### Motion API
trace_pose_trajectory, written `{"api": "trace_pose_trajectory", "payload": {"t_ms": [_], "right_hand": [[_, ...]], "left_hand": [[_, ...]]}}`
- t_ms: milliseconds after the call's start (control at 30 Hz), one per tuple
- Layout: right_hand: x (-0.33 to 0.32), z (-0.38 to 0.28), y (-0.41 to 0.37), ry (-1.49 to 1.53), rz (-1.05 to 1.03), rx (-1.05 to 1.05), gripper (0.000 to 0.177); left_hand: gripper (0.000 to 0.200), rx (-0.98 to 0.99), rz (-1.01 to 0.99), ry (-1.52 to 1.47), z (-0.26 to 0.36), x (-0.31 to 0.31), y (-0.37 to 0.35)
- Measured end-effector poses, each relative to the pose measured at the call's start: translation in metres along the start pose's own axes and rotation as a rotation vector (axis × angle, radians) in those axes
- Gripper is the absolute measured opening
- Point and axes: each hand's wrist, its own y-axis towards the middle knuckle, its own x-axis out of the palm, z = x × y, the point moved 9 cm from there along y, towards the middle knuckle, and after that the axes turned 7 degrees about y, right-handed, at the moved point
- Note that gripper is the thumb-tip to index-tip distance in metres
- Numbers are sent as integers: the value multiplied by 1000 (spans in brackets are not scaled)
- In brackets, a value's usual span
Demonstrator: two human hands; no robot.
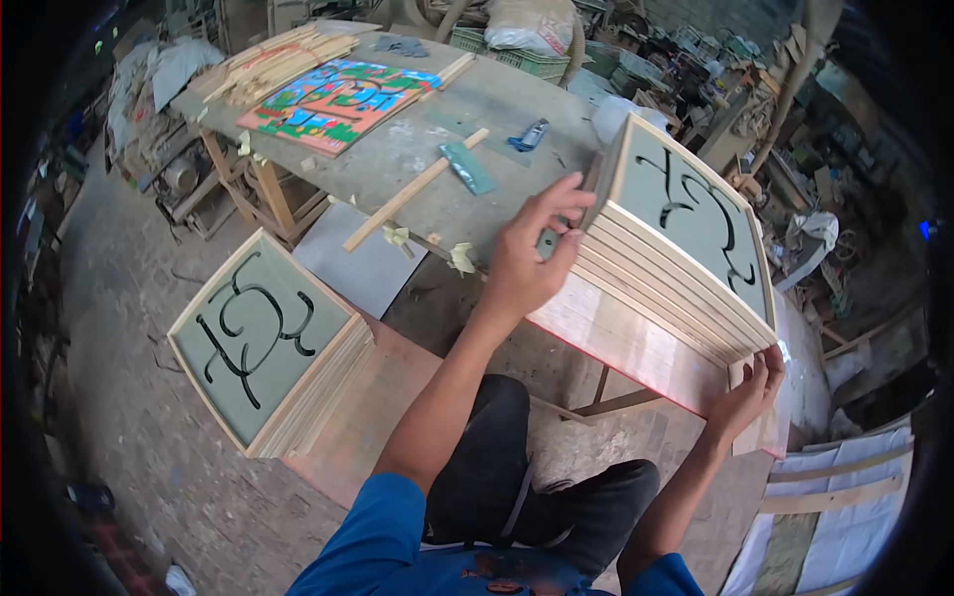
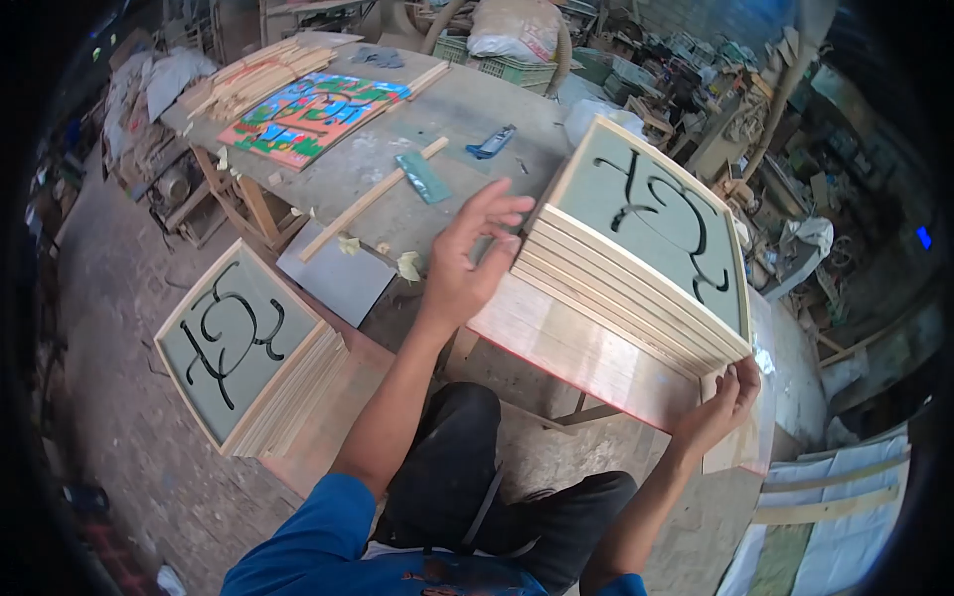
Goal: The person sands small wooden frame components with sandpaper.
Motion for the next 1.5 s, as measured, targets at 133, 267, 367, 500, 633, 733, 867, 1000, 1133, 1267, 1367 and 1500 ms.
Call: {"api": "trace_pose_trajectory", "payload": {"t_ms": [133, 267, 367, 500, 633, 733, 867, 1000, 1133, 1267, 1367, 1500], "right_hand": [[-2, 1, 1, -73, 8, -11, 32], [-2, -1, 0, -110, 21, -18, 33], [2, -5, -2, -134, 29, -20, 33], [4, -9, -5, -136, 54, -15, 33], [1, -5, -3, -127, 47, -34, 32], [1, -5, -3, -143, 45, -33, 32], [0, 1, -1, -103, 29, -8, 31], [0, 2, 0, -74, 21, 3, 31], [-2, 4, -1, -82, 56, 16, 32], [-5, 13, -1, 26, 42, 102, 39], [-16, 23, 10, 85, 23, 21, 42], [-14, 16, 7, 132, 15, -6, 38]], "left_hand": [[60, 86, -7, 28, 4, -2, 0], [68, 108, -28, 47, 1, 0, -1], [72, 127, -24, 48, 3, -1, -1], [78, 123, -42, 35, 3, -1, 0], [81, 110, -48, 17, 2, -1, -1], [82, 125, -41, 20, 1, -2, -1], [82, 110, -54, 9, 0, -1, -1], [82, 115, -48, 8, 0, -1, -1], [82, 113, -46, 6, -2, 1, -1], [58, 113, -71, -16, 2, 3, -2], [77, 144, -106, 95, -1, 11, -2], [83, 22, -49, -25, 5, 14, -4]]}}
